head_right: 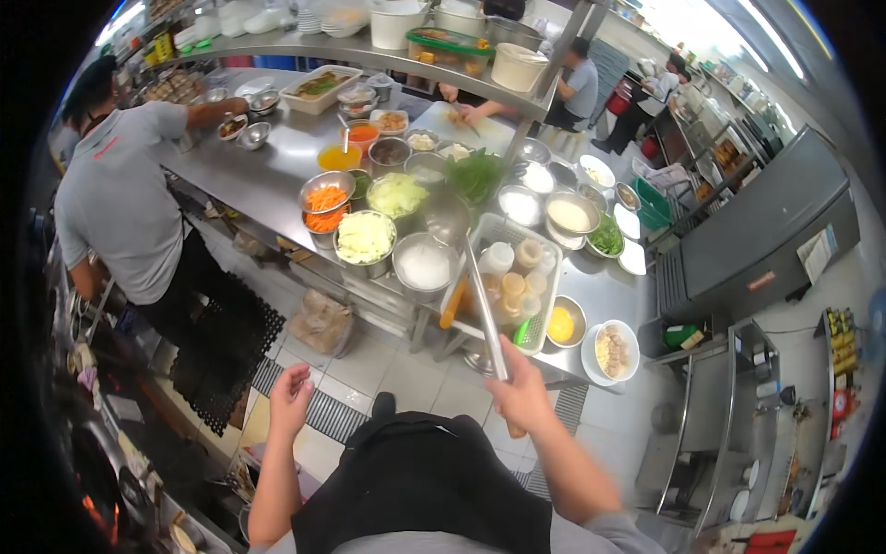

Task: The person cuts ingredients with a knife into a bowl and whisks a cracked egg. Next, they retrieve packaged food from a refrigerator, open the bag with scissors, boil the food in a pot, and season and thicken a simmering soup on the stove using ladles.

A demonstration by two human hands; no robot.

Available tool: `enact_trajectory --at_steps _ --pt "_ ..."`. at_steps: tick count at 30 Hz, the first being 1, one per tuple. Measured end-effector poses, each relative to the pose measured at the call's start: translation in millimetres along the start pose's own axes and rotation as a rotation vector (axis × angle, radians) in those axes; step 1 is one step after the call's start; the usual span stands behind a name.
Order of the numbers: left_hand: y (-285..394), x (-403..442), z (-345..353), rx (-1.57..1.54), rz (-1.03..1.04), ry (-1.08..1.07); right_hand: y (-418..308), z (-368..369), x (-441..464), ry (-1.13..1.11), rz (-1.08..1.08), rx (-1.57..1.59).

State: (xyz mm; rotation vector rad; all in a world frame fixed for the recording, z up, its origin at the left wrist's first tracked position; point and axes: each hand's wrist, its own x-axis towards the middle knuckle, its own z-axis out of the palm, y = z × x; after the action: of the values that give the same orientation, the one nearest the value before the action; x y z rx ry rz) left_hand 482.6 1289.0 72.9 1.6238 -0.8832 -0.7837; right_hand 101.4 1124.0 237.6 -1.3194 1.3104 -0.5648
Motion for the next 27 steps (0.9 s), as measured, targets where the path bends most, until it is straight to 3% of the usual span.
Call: enact_trajectory --at_steps 2,4,5,7,10,12,13,15,16,18,27 --pt "14 53 9 0.027 0.032 -0.08 10 9 -7 0.037 0.041 -0.127" --pt "24 102 29 0.023 0.06 -0.166 9 20 -13 0.14 -0.041 -0.448" --pt "21 123 45 0.019 0.059 -0.187 -6 26 -19 0.137 0.088 -0.537" --pt "14 157 81 -0.053 0.064 -0.338 1 32 -19 0.157 0.079 -0.614" --pt "29 188 133 0.053 0.027 -0.449 21 40 -12 0.154 0.061 -0.775" --pt "10 205 176 -0.084 -0.153 -0.536 36 44 -4 0.137 -0.012 -0.971" --pt "4 206 191 -0.091 -0.158 -0.544 40 47 -1 0.11 0.055 -1.017" --pt "1 213 217 -0.274 -0.363 -0.571 28 53 6 0.074 0.17 -0.984" --pt "3 212 223 -0.274 -0.368 -0.581 22 55 6 0.027 0.283 -0.941" --pt "5 208 226 -0.37 -0.43 -0.508 21 56 5 0.023 0.306 -0.935" --pt "15 212 213 -0.221 -0.286 -0.359 21 34 -6 -0.065 0.205 -0.789"
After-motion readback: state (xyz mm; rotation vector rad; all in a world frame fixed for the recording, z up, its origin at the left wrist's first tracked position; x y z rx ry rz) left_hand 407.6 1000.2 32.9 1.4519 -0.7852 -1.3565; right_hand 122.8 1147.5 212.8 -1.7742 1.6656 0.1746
